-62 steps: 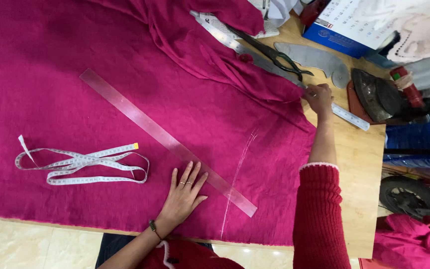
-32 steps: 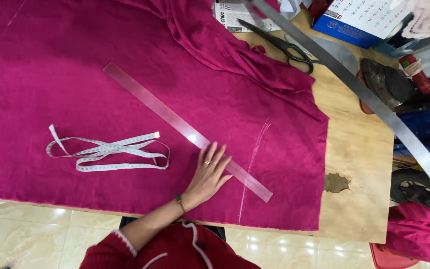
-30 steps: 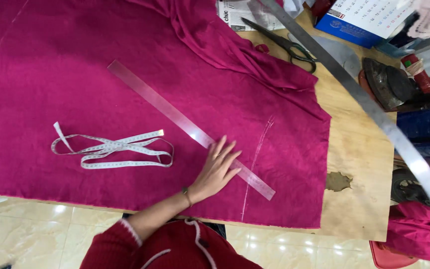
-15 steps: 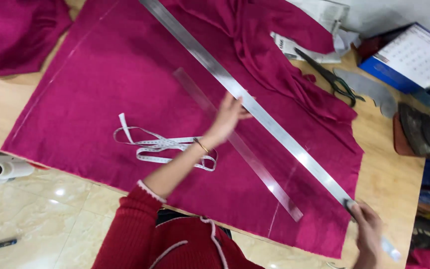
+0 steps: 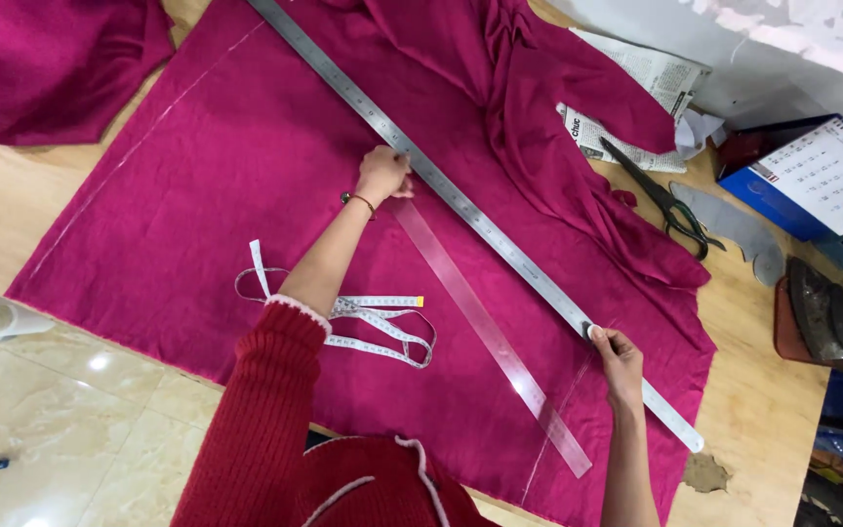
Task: The person measures and marks a large piece of magenta fabric on a wooden table using a metal ruler, a clear plastic ruler, and white tailor's chalk. They then use a pair of scissors to cut the fabric along the marked lines.
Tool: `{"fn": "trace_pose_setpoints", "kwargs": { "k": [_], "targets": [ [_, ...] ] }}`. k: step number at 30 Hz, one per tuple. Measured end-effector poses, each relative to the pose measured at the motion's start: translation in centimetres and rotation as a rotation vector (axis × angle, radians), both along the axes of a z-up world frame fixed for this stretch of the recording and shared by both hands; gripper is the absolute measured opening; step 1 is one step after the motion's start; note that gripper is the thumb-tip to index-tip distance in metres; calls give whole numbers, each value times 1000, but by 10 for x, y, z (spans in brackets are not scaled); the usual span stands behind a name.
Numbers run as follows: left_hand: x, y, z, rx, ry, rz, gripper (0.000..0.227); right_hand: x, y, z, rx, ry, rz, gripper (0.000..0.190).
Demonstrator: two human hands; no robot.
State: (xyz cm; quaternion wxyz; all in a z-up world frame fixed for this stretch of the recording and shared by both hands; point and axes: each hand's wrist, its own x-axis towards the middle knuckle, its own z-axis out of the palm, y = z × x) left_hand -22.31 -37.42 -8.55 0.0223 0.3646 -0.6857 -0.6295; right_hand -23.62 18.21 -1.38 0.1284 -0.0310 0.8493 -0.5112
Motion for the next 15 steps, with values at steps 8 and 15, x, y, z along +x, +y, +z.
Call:
{"fn": "trace_pose_setpoints", "kwargs": {
  "k": [8,15],
  "targets": [
    [41,-7,60,-1290,-86,105,36,12,-28,-3,-7,-13,-67,13],
    [47,-33,27,-1287,-24,-36,65,-1,-26,-3,18,-45,-1,17]
  ]
}}
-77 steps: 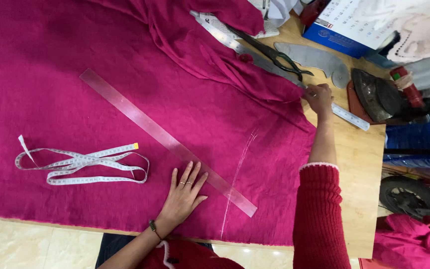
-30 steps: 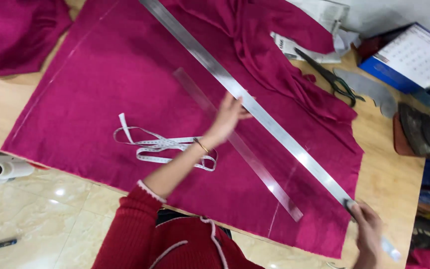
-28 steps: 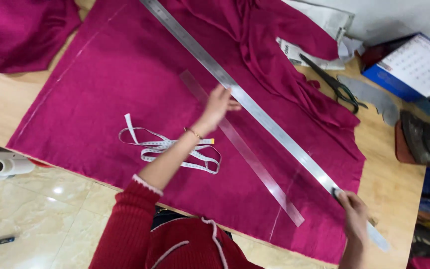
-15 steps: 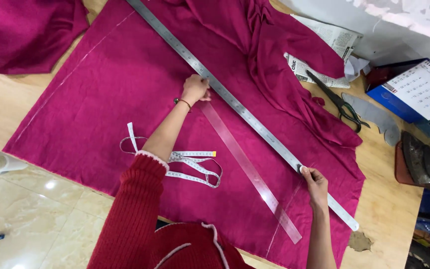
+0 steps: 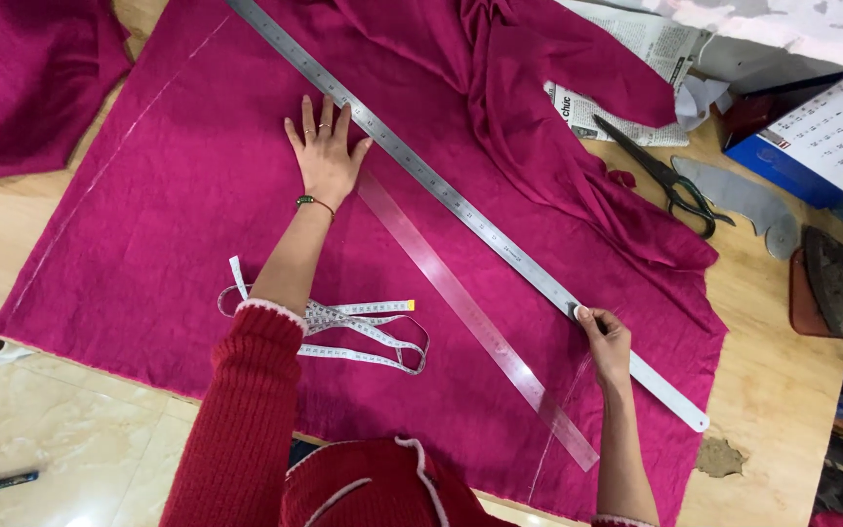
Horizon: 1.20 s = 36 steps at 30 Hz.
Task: The person measures and marks a large piece of magenta fabric on a wooden table using a metal ruler, a clear plastic ruler, and white tailor's chalk. They then use a pair of scissors to cut the fabric along the marked lines.
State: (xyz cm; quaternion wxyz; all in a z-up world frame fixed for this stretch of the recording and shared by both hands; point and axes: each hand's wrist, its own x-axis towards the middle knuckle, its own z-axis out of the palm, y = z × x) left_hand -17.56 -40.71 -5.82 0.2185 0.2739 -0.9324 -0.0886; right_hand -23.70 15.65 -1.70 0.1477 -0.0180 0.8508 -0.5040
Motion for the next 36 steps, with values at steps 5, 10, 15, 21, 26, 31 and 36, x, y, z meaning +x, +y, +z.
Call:
{"fn": "trace_pose_setpoints", "kwargs": {
  "k": [5,10,15,21,26,31,36],
  "targets": [
    [3,-8,-1,2,-31,-57,63,-6,22,-7,67,215,-8,15],
    [2,-20,-10,-93,-64,-116,60,11,75,0,283,464,-230,25],
    [6,-14,4,-51,0,-191,60,34,133,-17,346,508,-509,26],
    [9,-9,15,-47,14,-212,57,37,139,-14,288,591,-610,28],
    [11,-6,24,23,10,-215,57,29,148,-20,260,614,-741,27],
    [12,-4,26,26,14,-215,56,16,159,-31,-25,456,-920,24],
    [11,-4,23,67,16,-211,58,4,153,-22,1,494,-895,22]
  ]
}}
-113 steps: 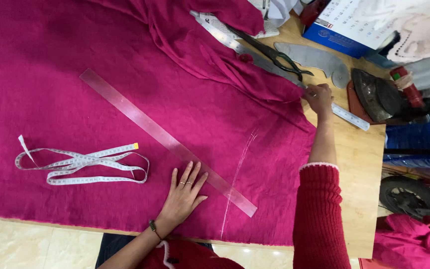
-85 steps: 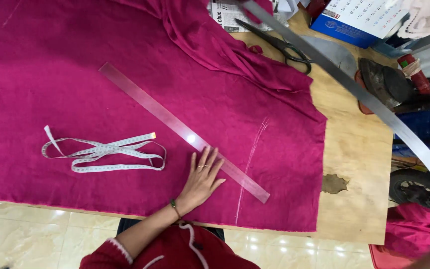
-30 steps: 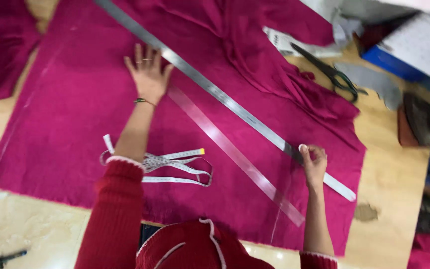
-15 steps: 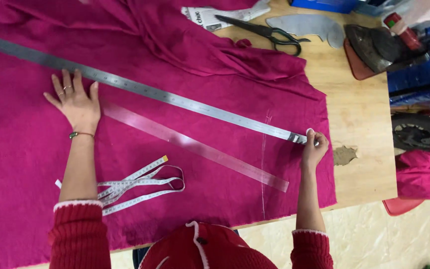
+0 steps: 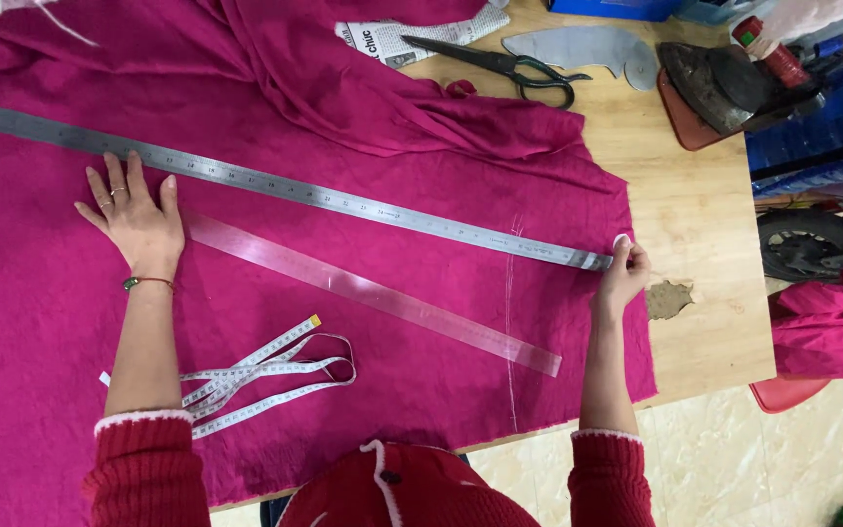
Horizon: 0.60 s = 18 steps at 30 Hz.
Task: The person measures and marks a large piece of magenta fabric on a wooden table using a metal ruler, a clear plastic ruler, and white tailor's chalk. They then use a pair of scissors to cut the fabric along the marked lines.
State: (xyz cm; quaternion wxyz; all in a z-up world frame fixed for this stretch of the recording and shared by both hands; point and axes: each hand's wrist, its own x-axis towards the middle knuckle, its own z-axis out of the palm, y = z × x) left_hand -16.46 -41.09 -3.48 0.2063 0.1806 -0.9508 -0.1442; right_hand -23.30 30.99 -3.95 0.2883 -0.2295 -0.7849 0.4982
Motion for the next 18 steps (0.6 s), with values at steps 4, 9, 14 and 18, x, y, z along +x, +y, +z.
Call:
{"fn": "trace_pose_setpoints", "kwargs": {
  "k": [4,9,14,18],
  "targets": [
    [-1,0,1,10,-14,7,60,-4,1,-6,49,45,61,25],
    [-1,-1,-2,-34,-32,13,60,-1,-2,-9,17,80,89,19],
    [-4,-6,-13,-54,-53,22,63,8,0,-4,112,59,110,23],
    [-2,-9,-20,-149,-109,87,63,11,-4,9,463,66,202,17]
  ]
}}
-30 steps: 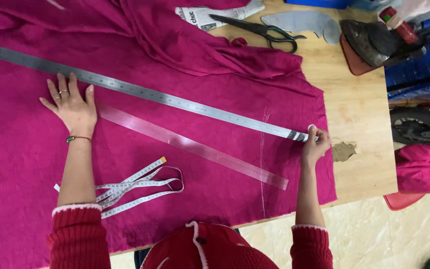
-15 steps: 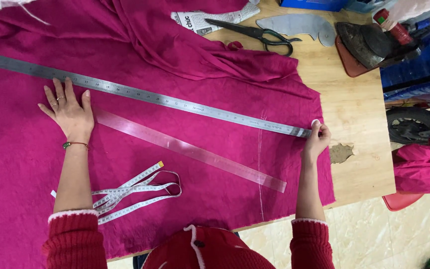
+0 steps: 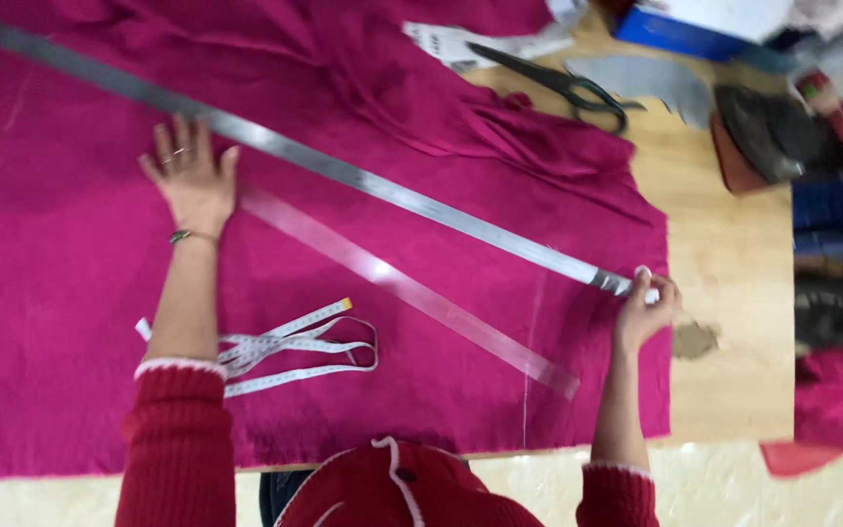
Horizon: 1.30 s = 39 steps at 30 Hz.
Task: The person measures and marks a large piece of magenta fabric on a wooden table using a metal ruler, a clear plastic ruler, and white tailor's chalk. They then use a pair of scissors to cut the fabric along the marked lines.
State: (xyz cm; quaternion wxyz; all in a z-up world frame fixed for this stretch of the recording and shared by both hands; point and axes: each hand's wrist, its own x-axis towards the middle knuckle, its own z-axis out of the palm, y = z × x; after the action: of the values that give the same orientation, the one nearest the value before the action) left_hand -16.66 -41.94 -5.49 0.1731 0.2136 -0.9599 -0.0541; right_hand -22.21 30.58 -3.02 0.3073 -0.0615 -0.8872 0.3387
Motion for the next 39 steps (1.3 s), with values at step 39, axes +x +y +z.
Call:
{"fn": "trace_pose_setpoints", "kwargs": {
  "k": [39],
  "targets": [
    [-16,-136,44,200,-308,-269,91,-130,-862,6,251,-330,1237,12]
  ]
}}
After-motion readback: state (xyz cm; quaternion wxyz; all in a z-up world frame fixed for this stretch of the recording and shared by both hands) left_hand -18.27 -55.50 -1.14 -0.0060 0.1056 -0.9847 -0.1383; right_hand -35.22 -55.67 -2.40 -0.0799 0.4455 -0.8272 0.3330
